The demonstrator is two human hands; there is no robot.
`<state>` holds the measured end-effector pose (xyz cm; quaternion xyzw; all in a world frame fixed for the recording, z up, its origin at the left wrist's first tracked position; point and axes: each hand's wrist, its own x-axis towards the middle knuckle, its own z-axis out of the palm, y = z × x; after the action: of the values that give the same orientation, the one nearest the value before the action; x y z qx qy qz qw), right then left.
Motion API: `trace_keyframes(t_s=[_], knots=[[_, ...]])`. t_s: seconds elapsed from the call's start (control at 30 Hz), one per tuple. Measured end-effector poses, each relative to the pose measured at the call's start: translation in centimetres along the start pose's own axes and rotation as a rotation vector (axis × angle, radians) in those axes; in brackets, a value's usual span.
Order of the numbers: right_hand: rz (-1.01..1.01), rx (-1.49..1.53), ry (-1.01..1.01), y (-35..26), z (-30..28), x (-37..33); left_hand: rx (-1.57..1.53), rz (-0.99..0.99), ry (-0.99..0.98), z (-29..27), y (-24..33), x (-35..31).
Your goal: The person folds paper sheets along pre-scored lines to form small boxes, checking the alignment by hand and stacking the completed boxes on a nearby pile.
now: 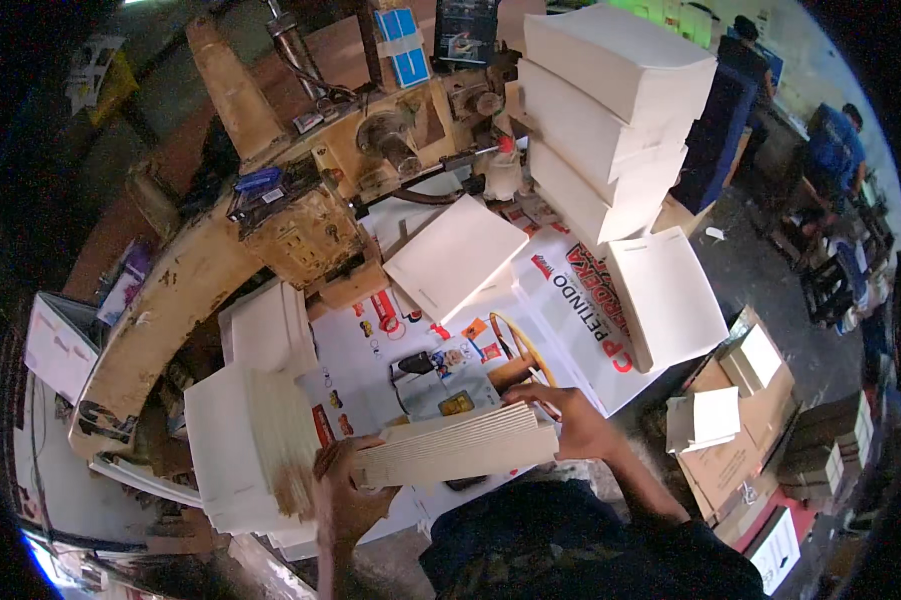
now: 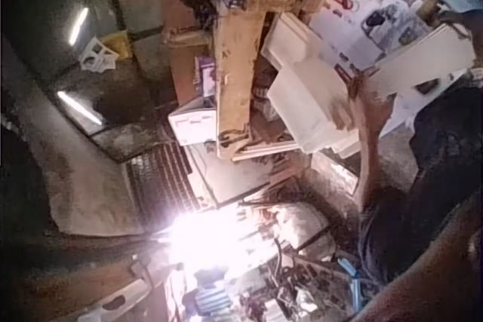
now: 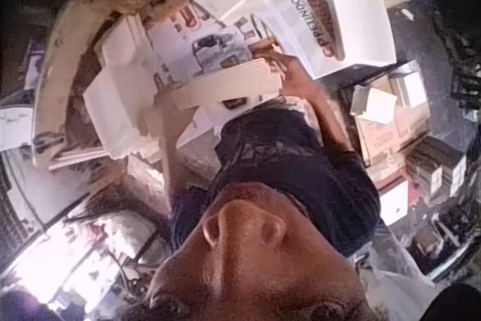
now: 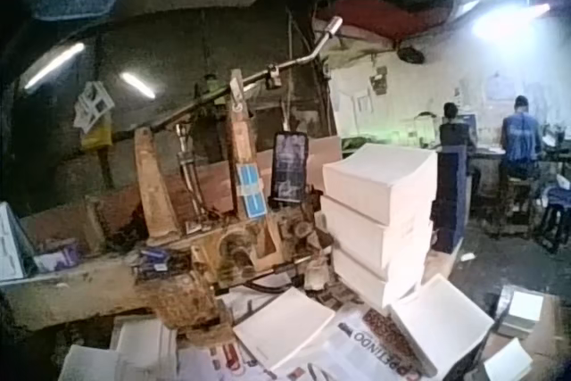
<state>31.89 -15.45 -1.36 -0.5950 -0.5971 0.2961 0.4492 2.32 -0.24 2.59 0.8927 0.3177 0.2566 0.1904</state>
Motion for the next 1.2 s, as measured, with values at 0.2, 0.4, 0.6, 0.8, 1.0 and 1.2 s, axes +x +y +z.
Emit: trace_keyframes(t_s=[0.2,0.4,0.6,0.8,1.0,1.2], knots=[[-0.046,-0.330,0.049,-8.9,-1.5,0.9,-0.391,-0.030,0.358,4.3,-2.1,-0.5],[-0.317,-0.715,0.011,-9.8,5.3,3.0,-1.047,-0.035,0.265,9.7,-4.5,-1.5],[-0.241,-1.028,0.142,-7.4,8.2,4.3,-1.036,-0.281,0.201,11.5,-7.3,-3.2],[-0.368,-0.656,0.220,-7.1,6.1,5.0,-0.334,-0.764,0.321,14.9,-12.1,-6.4],[-0.142,0.061,0.263,-6.7,1.9,2.5,-1.268,-0.537,0.448,13.0,-13.3,-7.4],[0.131,0.157,0.282,1.0,4.6,0.4,-1.049,-0.728,0.182,9.1,-4.7,-3.4]])
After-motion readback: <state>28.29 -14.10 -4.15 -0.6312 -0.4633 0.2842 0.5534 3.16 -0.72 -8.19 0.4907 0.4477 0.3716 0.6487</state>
